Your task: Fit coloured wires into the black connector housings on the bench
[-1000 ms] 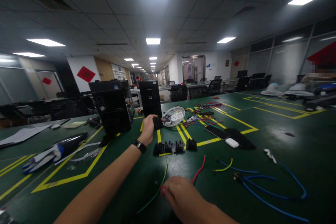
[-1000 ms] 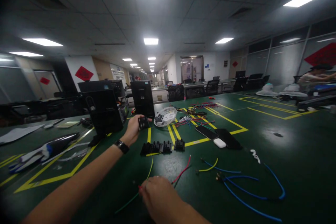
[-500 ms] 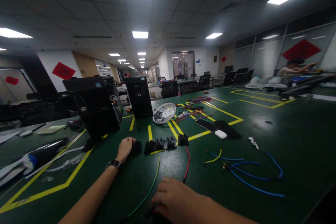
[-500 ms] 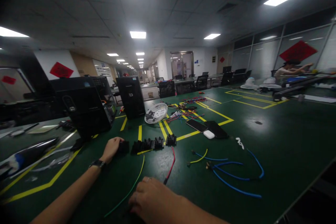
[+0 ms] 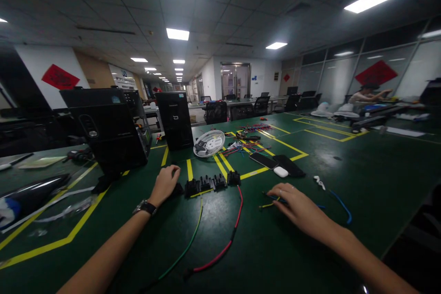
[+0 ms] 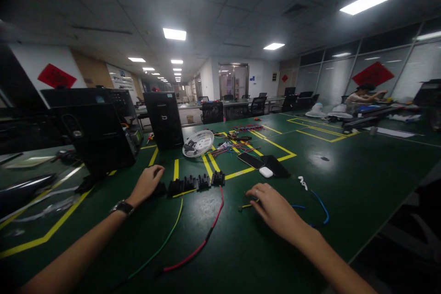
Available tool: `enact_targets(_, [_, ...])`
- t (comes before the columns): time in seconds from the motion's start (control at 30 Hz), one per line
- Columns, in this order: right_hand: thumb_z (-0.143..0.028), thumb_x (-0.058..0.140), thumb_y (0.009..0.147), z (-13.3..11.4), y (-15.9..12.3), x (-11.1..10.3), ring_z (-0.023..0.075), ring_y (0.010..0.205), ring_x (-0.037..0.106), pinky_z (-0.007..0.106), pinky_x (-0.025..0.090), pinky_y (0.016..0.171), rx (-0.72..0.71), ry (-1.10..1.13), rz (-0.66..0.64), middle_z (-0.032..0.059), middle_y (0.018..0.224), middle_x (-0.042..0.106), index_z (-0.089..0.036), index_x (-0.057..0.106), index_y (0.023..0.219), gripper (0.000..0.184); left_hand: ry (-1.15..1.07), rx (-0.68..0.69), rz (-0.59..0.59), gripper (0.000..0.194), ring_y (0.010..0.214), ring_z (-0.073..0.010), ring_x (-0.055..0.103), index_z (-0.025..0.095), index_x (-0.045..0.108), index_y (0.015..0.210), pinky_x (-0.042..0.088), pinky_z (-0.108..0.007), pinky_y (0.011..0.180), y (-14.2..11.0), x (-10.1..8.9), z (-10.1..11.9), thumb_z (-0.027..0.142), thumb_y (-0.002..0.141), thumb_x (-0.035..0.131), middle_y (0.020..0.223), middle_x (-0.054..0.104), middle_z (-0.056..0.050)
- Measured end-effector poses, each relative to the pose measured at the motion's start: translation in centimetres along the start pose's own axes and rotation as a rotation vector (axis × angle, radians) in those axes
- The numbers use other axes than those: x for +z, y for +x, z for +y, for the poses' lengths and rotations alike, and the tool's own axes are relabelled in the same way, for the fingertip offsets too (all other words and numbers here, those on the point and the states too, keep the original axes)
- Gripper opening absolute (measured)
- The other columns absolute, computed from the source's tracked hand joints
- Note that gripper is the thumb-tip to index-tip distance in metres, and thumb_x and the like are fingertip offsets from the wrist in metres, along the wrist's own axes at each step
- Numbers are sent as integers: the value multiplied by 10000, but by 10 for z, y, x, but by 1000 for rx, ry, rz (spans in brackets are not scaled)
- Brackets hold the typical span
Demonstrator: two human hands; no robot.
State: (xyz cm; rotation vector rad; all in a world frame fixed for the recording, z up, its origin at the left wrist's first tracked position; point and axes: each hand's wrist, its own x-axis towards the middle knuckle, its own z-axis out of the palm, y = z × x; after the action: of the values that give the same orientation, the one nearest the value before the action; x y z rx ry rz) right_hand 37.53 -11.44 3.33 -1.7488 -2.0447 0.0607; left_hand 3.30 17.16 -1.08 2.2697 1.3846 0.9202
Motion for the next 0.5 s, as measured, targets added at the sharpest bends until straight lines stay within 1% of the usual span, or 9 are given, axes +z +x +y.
enact_targets(0.07, [-286,475,933,22,-10,5,236,1094,535,408,437,936,14,-30,-8,98,1187,576,-240,583,1229,319,49,177,-80,351,1073,-291,544,194,618,1031,398,-400,940,2,4,21,450,885,428,1105,636,-114])
enact_targets(0.13, [-326,493,927,37,-14,12,249,1159,502,429,413,971,-5,-52,-17,100,1246,548,-256,581,1244,336,94,359,-203,387,1106,-288,535,203,602,1123,396,-408,958,3,12,48,468,877,466,1166,616,-115])
enact_targets(0.17, [-346,493,927,41,-15,15,253,1177,491,437,403,982,-10,-55,-18,101,1259,542,-258,582,1245,341,107,437,-266,422,1138,-289,520,217,578,1189,389,-413,973,4,17,63,477,867,494,1222,590,-114])
enact_targets(0.23, [-380,482,934,47,-13,18,253,1186,487,442,394,990,-1,-46,-29,105,1263,541,-258,580,1249,352,116,583,-380,523,1206,-289,478,270,481,1328,375,-419,995,6,32,91,485,854,532,1338,514,-103])
enact_targets(0.3, [-401,474,939,48,-12,18,246,1185,489,436,390,995,-3,-33,-64,101,1263,541,-265,576,1253,357,120,706,-467,567,1251,-288,445,315,409,1388,374,-417,1001,10,51,116,498,864,523,1400,454,-92])
enact_targets(0.33, [-402,471,942,48,-12,17,242,1180,493,433,387,998,-12,-29,-81,97,1261,542,-269,583,1243,348,132,751,-498,564,1259,-288,440,324,399,1396,377,-414,999,13,61,126,499,871,512,1414,436,-91])
enact_targets(0.4, [-389,467,946,47,-13,17,233,1156,509,426,385,997,-30,-24,-105,87,1248,550,-277,607,1205,315,185,797,-541,540,1240,-291,463,312,422,1387,395,-404,981,19,80,139,476,880,509,1407,437,-104])
enact_targets(0.5, [-349,463,950,49,-13,18,223,1093,544,407,409,959,-39,-19,-90,80,1207,575,-269,636,1143,271,259,784,-561,431,1119,-272,551,253,542,1292,431,-368,925,27,98,145,402,889,511,1267,549,-123])
